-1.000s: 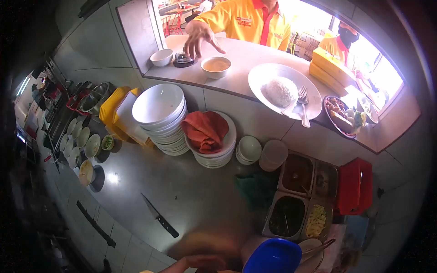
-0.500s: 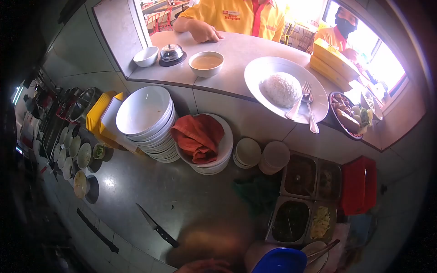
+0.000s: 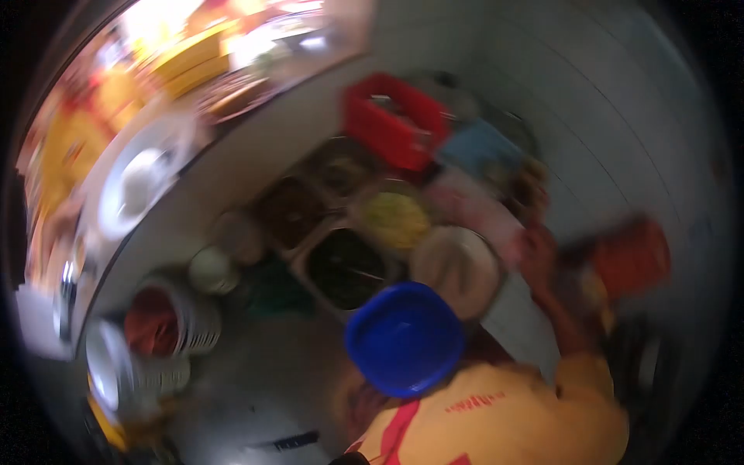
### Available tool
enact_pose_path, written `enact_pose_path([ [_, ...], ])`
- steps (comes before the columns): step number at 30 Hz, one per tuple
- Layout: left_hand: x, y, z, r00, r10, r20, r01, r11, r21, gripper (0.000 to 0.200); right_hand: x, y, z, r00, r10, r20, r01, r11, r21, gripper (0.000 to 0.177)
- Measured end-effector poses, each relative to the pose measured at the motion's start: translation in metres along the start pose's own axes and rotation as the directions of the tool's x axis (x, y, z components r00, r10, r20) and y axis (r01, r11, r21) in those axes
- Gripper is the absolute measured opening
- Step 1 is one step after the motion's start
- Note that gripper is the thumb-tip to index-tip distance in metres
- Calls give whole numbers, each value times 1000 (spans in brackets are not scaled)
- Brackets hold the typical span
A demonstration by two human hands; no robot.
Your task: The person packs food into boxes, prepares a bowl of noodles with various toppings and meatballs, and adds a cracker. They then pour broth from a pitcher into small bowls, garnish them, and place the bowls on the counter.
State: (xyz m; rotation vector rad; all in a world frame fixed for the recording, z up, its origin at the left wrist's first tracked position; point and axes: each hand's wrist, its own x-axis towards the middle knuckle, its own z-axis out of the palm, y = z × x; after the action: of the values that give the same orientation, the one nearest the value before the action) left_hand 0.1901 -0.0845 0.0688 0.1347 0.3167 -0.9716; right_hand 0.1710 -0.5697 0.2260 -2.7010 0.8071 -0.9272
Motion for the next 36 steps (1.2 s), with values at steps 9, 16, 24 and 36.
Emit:
enact_pose_path([
  [9, 12, 18, 6, 999, -14, -43, 23, 974, 227, 51, -20, 23, -14, 928, 363, 87, -363, 932, -17, 20],
  [16, 20, 9, 11, 998, -14, -54, 28, 962, 272, 54, 14, 114, 27, 842, 521, -137, -479, 841, 252, 23],
  [24, 25, -4, 16, 998, 17, -53, 0, 953, 304, 57, 61, 196, 67, 724, 612, 319, -686, 690, 230, 40],
  [36, 29, -11, 13, 998, 58, -29, -47, 951, 304, 63, 60, 113, 13, 896, 419, -147, -436, 894, -106, 41],
])
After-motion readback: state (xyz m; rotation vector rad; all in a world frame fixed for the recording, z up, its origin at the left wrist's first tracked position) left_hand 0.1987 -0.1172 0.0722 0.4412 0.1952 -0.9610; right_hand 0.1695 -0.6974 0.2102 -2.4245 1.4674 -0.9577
